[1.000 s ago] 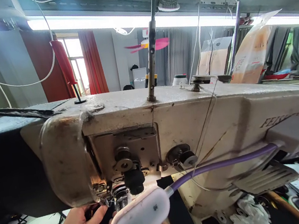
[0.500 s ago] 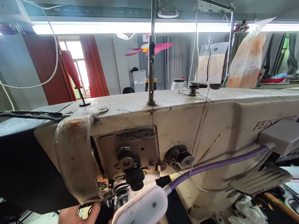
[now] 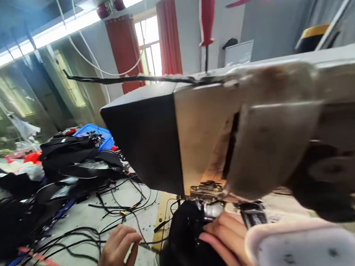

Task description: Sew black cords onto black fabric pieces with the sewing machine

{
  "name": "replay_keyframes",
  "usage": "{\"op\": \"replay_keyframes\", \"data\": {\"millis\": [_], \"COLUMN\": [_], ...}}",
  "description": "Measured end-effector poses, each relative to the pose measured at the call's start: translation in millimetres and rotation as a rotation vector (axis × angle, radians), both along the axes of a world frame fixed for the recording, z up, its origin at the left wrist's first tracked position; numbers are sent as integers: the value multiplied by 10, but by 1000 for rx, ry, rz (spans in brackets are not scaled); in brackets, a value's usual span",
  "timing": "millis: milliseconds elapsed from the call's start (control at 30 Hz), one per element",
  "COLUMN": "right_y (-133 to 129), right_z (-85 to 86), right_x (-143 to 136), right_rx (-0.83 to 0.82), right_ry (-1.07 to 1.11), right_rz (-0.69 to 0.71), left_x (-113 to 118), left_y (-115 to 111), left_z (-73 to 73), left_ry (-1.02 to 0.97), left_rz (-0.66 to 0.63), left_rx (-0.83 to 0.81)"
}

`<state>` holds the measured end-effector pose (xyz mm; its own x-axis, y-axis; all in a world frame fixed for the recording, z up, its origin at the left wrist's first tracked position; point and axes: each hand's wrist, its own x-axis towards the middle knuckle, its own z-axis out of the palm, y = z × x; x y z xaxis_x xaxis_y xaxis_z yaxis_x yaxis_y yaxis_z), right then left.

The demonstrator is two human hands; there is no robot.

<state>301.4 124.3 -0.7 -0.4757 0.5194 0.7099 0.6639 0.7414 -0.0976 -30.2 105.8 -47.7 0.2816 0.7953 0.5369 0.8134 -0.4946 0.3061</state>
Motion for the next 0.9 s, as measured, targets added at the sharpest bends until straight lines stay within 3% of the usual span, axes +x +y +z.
{"op": "replay_keyframes", "data": {"millis": [100, 167, 267, 500, 600, 733, 833, 900], "right_y": [28, 25, 13, -39, -54, -23, -4, -6], "right_z": [-27, -37, -43, 72, 129, 53, -8, 5], "right_x": [103, 131, 117, -12, -54, 1, 41, 27], "right_rx": [77, 46, -5, -48, -95, -99, -111, -121], "right_ry": [-101, -111, -100, -51, -27, -42, -40, -27], "right_rz": [33, 34, 4, 20, 56, 31, 34, 65], "left_x": [-627, -957, -1163, -868, -745, -623, -612, -634], "left_y": [0, 34, 151, 483, 477, 424, 448, 503], "left_z": [-15, -1, -8, -112, -145, -190, -146, -33], "left_ry": [61, 106, 158, 225, 216, 117, -7, -115], "left_rz": [225, 306, 347, 271, 175, 60, 57, 56], "left_rx": [-190, -318, -454, -625, -695, -694, -637, -601]}}
